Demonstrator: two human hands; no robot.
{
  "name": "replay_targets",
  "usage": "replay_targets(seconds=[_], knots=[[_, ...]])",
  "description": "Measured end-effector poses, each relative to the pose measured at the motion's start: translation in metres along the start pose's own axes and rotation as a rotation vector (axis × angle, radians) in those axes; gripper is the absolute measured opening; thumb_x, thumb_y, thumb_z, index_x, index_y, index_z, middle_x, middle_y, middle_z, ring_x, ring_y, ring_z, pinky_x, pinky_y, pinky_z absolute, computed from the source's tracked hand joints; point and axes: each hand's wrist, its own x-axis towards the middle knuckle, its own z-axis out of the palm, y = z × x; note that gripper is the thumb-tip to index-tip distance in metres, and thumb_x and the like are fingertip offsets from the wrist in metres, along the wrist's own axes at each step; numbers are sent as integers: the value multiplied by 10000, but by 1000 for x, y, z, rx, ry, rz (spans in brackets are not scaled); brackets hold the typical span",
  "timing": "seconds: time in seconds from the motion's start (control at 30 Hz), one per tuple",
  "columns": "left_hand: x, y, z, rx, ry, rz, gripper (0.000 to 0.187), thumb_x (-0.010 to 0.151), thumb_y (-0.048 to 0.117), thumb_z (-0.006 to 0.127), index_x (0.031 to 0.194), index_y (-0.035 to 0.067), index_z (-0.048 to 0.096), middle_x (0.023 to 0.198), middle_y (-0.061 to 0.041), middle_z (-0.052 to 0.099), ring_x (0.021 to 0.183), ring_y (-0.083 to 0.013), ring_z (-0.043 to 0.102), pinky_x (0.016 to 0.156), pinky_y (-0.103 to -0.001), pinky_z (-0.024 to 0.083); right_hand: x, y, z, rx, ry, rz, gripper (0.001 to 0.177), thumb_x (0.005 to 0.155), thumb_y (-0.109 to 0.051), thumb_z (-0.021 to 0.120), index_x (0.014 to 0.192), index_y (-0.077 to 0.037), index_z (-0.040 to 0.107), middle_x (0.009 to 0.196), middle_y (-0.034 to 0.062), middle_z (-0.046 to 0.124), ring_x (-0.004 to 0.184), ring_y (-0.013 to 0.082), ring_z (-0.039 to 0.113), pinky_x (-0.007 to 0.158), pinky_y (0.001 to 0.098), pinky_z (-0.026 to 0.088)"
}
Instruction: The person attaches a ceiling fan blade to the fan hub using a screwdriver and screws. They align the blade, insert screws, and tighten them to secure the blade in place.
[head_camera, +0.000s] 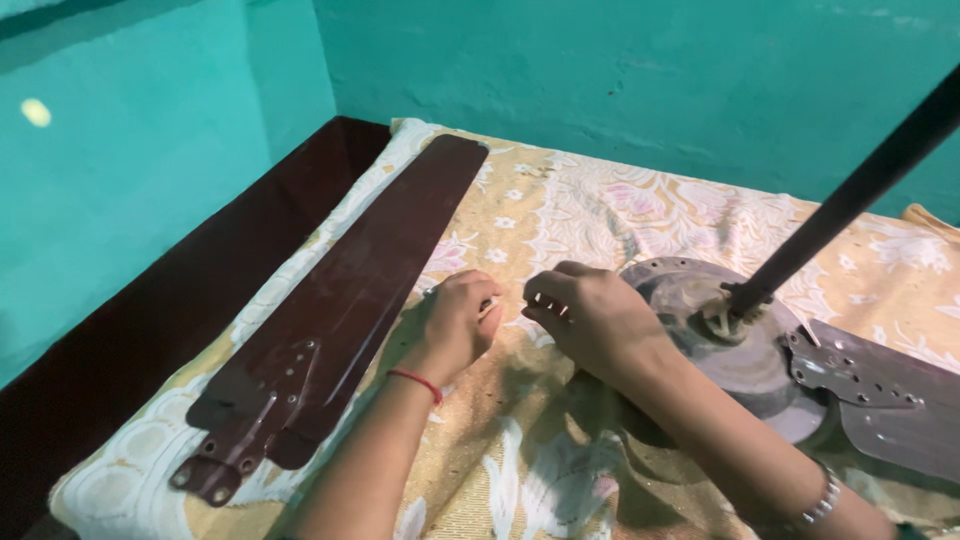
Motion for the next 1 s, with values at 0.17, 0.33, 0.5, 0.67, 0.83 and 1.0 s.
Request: replay_targets(seconds=[0.17,0.33,0.5,0.67,0.83,1.0], knots=[[-2,-2,4,-17,-45,16,150,806,63,742,948,17,755,996,-178,734,946,-362,693,857,-422,552,-55,21,-32,82,305,-140,191,842,-164,782,1014,-83,774,1008,95,770,773,201,781,662,316,634],[-4,1,4,20,-74,46,174,812,58,741,980,16,751,1029,-173,727,998,-358,679,919,-424,533,-113,72,-68,-38,434,-34,190,800,-106,805,984,-72,769,1017,78,782,815,180,783,664,289,625],[0,14,1,124,-51,154,281,767,57,762,1041,-1,739,1097,-198,693,1089,-383,631,978,-448,487,-146,135,-89,142,422,282,212,840,-93,792,1047,-54,770,985,72,790,878,167,783,747,297,619],[8,51,-8,199,4,212,293,848,125,751,1123,29,723,1170,-155,706,1188,-372,643,1043,-449,488,-154,186,-86,282,324,413,267,835,-127,790,1091,-53,791,980,66,816,885,132,783,819,292,623],[4,107,-7,184,-12,390,535,902,350,720,1332,44,638,1332,-170,652,1261,-350,613,1085,-482,468,-158,212,-88,303,301,424,226,865,-148,772,1056,-31,798,961,78,822,882,145,780,848,303,614],[-6,138,15,174,-199,626,645,912,504,666,1418,109,603,1483,-125,583,1385,-334,539,1116,-517,429,-165,232,-86,389,317,458,218,888,-155,762,1031,10,757,976,96,802,939,155,759,893,305,594]])
